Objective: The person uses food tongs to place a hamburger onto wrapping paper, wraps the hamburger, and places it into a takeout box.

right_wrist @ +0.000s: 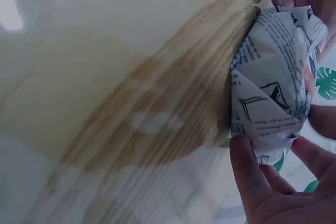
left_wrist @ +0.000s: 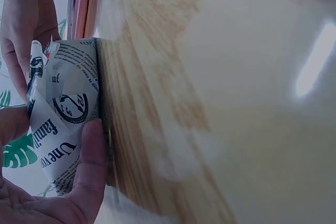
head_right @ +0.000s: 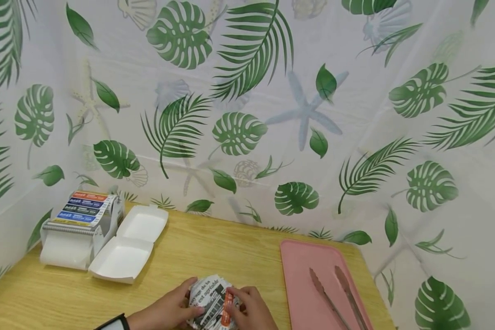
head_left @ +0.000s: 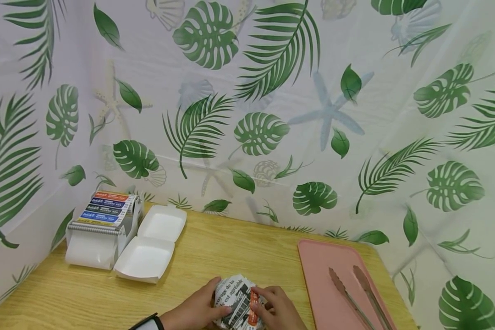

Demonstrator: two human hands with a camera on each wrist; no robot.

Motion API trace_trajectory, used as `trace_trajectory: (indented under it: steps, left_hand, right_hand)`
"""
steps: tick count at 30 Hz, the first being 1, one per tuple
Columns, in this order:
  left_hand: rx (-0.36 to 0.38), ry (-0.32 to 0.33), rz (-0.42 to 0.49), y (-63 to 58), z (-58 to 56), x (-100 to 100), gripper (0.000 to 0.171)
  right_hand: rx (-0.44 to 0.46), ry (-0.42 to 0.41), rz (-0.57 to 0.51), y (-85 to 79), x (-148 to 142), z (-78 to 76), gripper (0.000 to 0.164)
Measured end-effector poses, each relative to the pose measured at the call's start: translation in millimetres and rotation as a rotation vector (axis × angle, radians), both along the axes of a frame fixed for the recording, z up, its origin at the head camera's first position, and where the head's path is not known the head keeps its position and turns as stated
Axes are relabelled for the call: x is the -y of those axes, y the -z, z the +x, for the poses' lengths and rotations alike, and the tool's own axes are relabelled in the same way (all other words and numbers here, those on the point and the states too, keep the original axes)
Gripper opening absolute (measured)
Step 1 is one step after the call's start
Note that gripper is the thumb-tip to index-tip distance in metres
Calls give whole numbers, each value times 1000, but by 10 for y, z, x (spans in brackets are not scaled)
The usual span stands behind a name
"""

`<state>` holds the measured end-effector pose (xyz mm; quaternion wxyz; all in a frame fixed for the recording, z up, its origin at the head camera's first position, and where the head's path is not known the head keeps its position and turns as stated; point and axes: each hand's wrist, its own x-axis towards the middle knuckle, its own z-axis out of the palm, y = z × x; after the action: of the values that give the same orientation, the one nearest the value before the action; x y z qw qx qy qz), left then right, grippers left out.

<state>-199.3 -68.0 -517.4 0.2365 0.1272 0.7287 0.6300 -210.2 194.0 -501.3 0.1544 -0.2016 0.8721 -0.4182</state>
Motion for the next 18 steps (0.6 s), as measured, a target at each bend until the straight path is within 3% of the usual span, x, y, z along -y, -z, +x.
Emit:
trace_trajectory:
  steps: [4, 9, 14, 18]
  left_hand:
    - [-98, 19, -170, -21, -27, 97, 88]
    - [-310, -3, -411, -190, -32, 341, 78]
    - [-610, -157, -715, -417, -29, 673, 49]
    - [-732, -249, -945, -477, -40, 978, 45]
  right_hand:
    - [72, -55, -57, 7, -30, -8, 56]
    - [120, -73, -96, 11, -47, -15, 62]
    - [111, -83, -96, 17, -55, -20, 61]
    - [105, -89, -102, 37, -61, -27, 61]
